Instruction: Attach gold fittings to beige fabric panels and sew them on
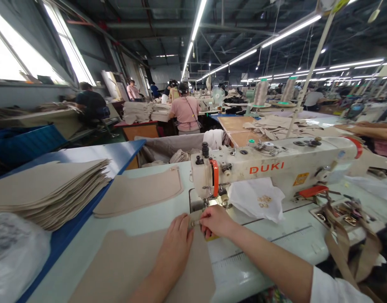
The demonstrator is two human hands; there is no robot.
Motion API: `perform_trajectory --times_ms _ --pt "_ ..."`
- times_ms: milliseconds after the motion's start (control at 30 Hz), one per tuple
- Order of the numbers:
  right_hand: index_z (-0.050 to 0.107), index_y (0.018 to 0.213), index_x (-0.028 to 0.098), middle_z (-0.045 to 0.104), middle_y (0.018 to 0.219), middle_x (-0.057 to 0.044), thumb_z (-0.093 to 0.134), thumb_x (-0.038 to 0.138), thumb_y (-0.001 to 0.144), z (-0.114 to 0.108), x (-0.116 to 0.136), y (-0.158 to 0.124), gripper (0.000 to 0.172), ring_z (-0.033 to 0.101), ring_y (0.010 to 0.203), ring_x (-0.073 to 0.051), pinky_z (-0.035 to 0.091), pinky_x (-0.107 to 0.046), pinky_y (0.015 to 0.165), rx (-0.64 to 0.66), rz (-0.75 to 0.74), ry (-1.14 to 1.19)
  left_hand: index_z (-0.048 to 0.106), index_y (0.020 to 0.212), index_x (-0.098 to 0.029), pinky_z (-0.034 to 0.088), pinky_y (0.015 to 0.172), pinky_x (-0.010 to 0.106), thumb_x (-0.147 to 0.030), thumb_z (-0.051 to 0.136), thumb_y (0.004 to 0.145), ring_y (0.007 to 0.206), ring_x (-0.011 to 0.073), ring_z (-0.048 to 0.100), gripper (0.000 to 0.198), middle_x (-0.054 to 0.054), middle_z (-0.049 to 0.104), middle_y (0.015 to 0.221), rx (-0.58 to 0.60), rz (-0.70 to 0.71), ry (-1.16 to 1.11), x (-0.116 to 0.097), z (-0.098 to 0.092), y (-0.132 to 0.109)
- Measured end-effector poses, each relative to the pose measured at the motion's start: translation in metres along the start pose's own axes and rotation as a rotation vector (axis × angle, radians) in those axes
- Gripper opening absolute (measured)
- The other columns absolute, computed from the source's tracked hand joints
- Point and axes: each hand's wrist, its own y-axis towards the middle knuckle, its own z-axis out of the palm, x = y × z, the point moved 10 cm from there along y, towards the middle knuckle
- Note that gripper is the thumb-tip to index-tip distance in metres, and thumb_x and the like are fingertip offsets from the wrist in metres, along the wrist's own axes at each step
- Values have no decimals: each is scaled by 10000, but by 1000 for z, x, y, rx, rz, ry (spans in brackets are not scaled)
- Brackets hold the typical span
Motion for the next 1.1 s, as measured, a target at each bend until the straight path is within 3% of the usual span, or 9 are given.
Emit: perform_trajectory --times_ms 100,300,467,867,967,1100 --pt "533 534 155 551 436 64 489 10 768 1 2 0 279 508 308 -62 348 -139 302 40 28 -21 539 1104 -162 561 850 439 -228 393 921 1025 260 601 244 126 613 1106 -42 28 -30 -3 -7 5" --pt "505 490 148 545 418 51 477 -17 767 3 5 3 323 514 322 -55 357 -125 316 107 82 -38 598 817 -180 563 721 358 -203 363 941 799 208 615 266 62 637 830 24 121 -120 -15 -10 19" --pt "505 524 150 556 440 50 467 -18 783 3 6 3 311 521 333 -56 355 -125 319 122 88 -31 595 808 -182 540 722 322 -184 359 951 791 189 606 275 50 637 813 -7 188 -114 -25 -12 21" --pt "541 625 162 572 511 38 509 71 794 3 2 10 194 545 383 -88 408 -170 380 78 22 -171 521 736 -190 509 660 314 -80 441 864 740 198 576 187 40 606 745 12 195 -163 -26 -3 27" --pt "584 691 159 614 592 3 508 113 832 -6 12 1 166 598 493 -122 455 -207 477 7 -77 -294 513 728 -193 503 656 306 -58 455 836 730 195 573 183 37 601 733 40 185 -178 -25 -2 29" --pt "646 830 167 673 891 -65 522 123 871 -22 28 -32 137 612 905 -193 459 -295 810 -117 -354 -572 511 714 -192 497 651 307 -43 461 808 733 196 575 183 34 601 727 79 148 -182 -21 0 30"
